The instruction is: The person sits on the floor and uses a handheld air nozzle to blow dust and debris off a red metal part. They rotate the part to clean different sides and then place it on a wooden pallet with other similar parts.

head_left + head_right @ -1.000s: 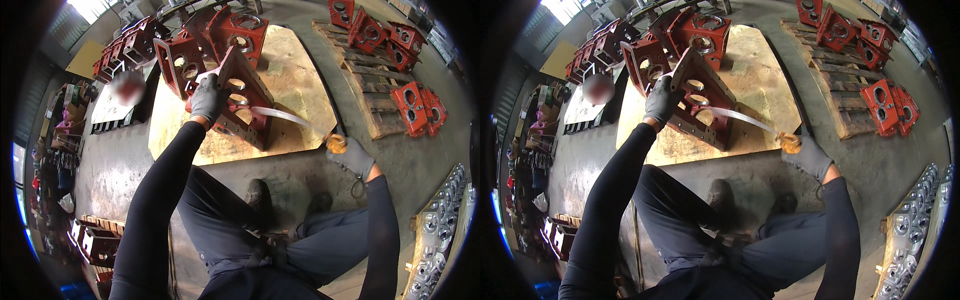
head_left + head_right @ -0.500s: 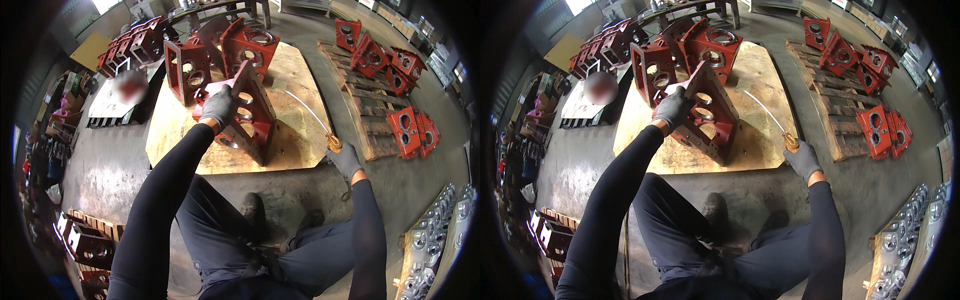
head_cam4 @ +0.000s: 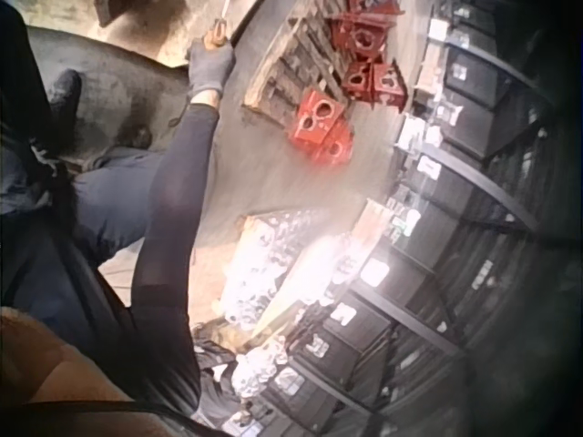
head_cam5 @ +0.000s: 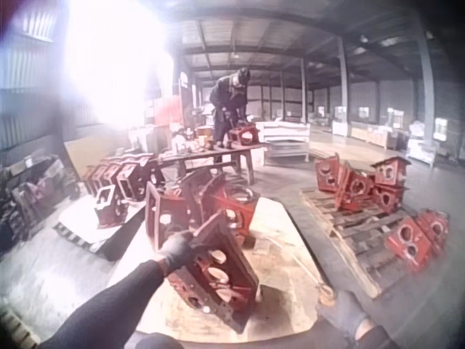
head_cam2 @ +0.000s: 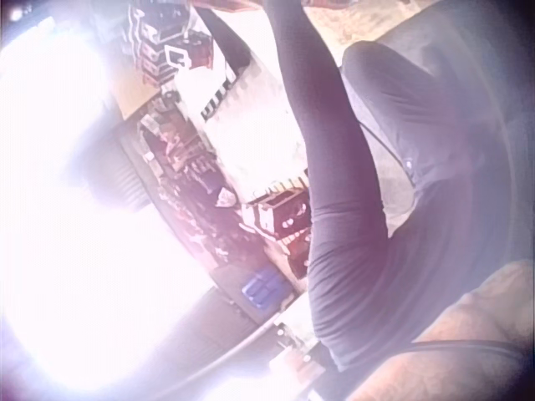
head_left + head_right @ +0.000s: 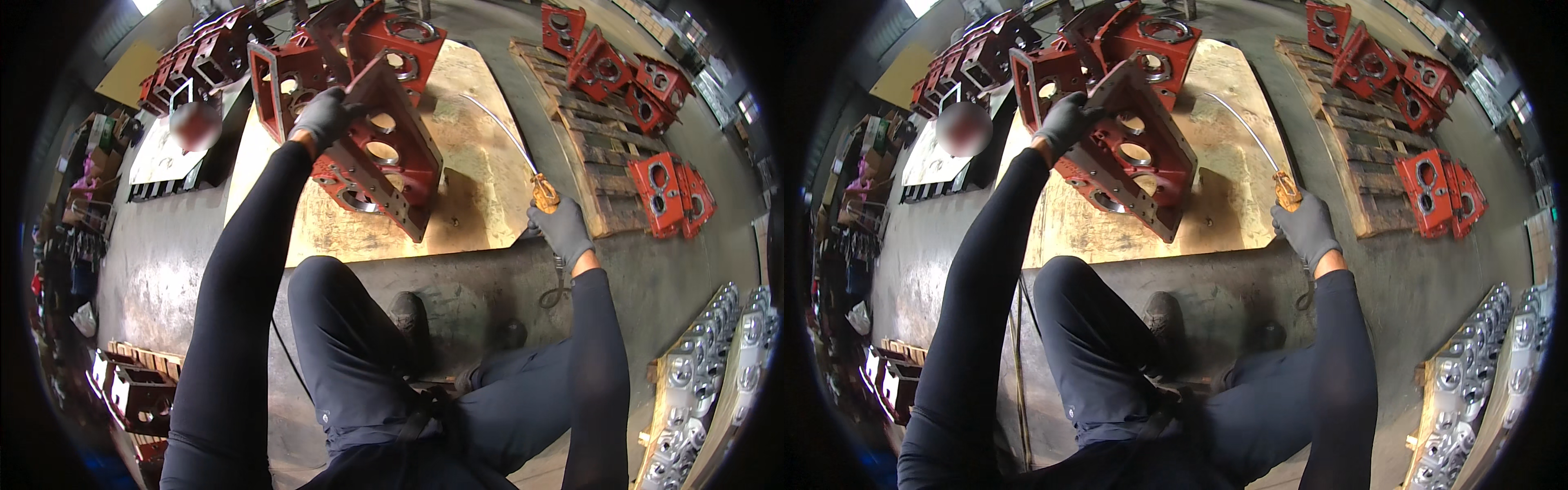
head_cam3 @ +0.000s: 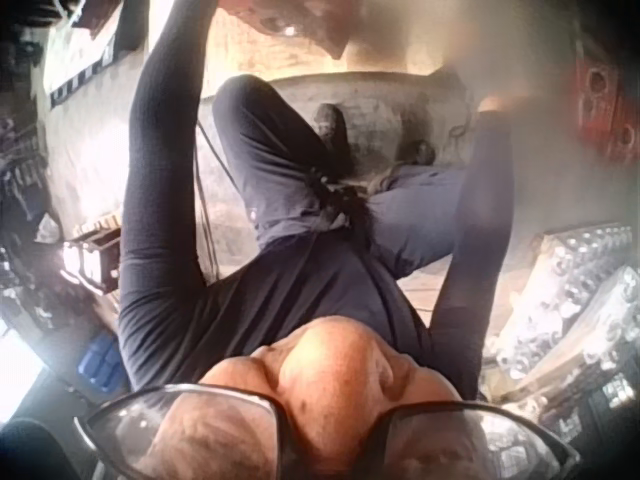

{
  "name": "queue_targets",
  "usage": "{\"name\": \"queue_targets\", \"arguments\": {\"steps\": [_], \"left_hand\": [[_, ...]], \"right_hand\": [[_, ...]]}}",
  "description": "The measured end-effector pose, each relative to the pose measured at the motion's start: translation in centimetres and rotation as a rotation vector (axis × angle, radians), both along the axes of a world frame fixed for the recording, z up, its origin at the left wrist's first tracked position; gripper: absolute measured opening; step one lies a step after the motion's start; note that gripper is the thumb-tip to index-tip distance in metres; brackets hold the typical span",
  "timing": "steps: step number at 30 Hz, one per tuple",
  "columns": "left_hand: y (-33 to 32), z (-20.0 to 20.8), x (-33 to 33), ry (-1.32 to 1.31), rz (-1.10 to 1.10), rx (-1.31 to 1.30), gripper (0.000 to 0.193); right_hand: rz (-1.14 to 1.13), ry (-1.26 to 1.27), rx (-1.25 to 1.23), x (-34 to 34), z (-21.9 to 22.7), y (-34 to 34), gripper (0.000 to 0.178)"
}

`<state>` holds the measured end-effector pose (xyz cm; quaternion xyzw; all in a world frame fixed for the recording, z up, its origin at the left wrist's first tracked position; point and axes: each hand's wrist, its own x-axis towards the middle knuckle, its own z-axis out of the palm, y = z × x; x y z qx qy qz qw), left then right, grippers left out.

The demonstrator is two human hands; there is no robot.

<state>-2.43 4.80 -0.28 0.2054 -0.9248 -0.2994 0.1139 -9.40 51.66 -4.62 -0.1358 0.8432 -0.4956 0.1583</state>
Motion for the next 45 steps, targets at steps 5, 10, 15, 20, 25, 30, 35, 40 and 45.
{"name": "queue_targets", "arguments": {"steps": [5, 10, 15, 20, 25, 30, 35, 40, 45], "left_hand": [[-7.4, -2.9, 2.3, 0.266, -0.087, 0.049, 0.041], [-14.9, -3.3, 5.9, 0.214, 0.014, 0.171, 0.031], [-23.1, -1.7, 9.8, 0.193, 0.077, -0.015, 0.034], [-23.3, -5.2, 8.8, 0.059, 0.169, 0.034, 0.029], [-25.4, -8.2, 9.8, -0.066, 0.222, -0.17, 0.035], [-35.2, -9.0, 16.2, -0.096, 0.314, -0.246, 0.039], [-34.2, -18.1, 24.0, -0.313, 0.444, 0.241, 0.048], [-27.3, -21.4, 31.6, -0.372, 0.501, -0.136, 0.055], [-16.2, -15.2, 31.9, -0.16, 0.559, -0.357, 0.059]], "right_hand": [[0.004, 0.011, 0.009, -0.2, 0.5, 2.1, 0.022], [-0.018, 0.072, 0.049, -0.9, 1.7, 3.8, 0.022], [0.022, 0.01, -0.082, -0.7, 2.1, 2.0, 0.023], [-0.008, -0.07, -0.149, -1.1, 1.9, 3.2, 0.022], [0.015, -0.091, -0.152, -2.6, 0.6, 4.4, 0.017], [0.006, -0.12, -0.135, -2.2, 0.1, 2.4, 0.019], [0.007, -0.167, -0.14, -1.8, 0.7, 2.1, 0.021], [0.064, -0.154, -0.107, -1.8, -0.1, 0.8, 0.02], [0.077, -0.164, -0.063, -0.7, 1.5, -1.2, 0.021]]}}
